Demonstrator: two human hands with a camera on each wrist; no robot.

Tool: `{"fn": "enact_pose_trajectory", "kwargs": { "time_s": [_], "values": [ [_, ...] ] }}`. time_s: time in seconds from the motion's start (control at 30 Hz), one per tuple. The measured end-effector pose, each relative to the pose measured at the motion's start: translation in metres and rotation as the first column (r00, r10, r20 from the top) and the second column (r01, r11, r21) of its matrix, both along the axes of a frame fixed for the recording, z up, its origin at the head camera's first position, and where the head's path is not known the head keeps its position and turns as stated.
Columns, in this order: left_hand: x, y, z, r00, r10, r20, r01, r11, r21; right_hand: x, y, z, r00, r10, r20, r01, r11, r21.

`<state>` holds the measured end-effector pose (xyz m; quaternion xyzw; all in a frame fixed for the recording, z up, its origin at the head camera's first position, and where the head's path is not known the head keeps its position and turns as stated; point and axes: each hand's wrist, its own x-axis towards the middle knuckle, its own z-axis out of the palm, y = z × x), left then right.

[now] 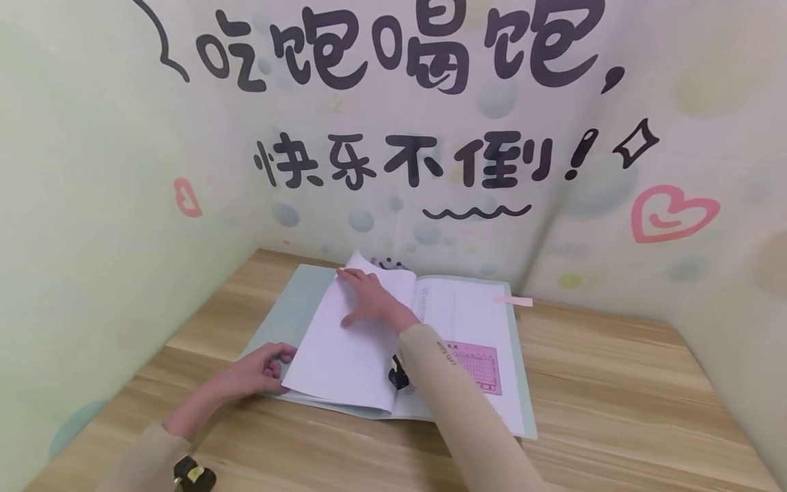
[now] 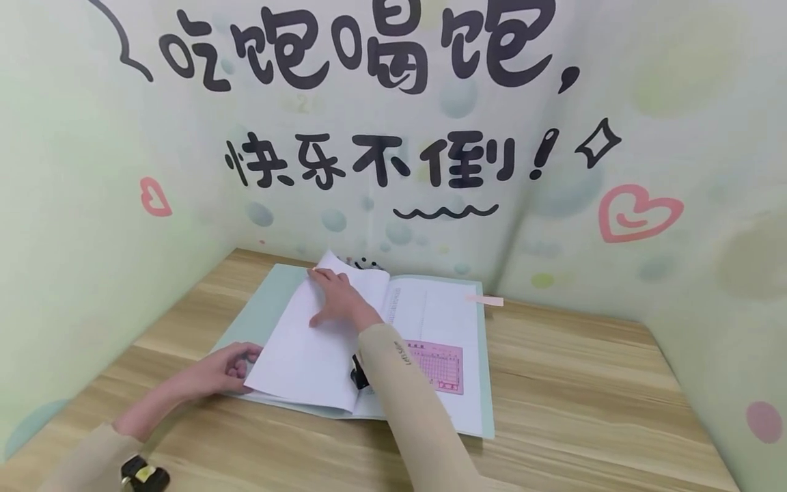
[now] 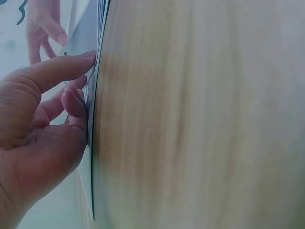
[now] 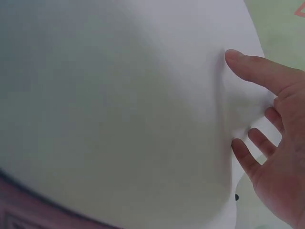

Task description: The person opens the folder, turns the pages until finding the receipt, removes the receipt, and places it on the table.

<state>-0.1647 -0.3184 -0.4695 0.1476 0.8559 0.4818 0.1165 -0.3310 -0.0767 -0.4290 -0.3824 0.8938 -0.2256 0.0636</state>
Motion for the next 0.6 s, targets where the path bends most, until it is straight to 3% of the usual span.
{"fn": "enact_pose_trajectory", "kwargs": {
  "time_s": [0.2, 0.43, 0.6],
  "values": [
    [0.000, 0.000, 0.002, 1.000, 0.000, 0.003, 0.000, 1.000, -0.016, -0.002, -0.003, -0.015, 1.000, -0.028, -0.005, 0.028, 0.998, 0.059],
    [-0.002, 0.001, 0.002, 1.000, 0.019, -0.015, -0.019, 0.998, -0.057, 0.003, -0.005, -0.017, 0.999, -0.047, 0.001, 0.047, 0.996, 0.069],
    [0.001, 0.005, 0.003, 0.998, 0.065, -0.018, -0.067, 0.994, -0.083, 0.007, -0.005, -0.019, 0.999, -0.052, 0.015, 0.051, 0.995, 0.090]
  ]
}}
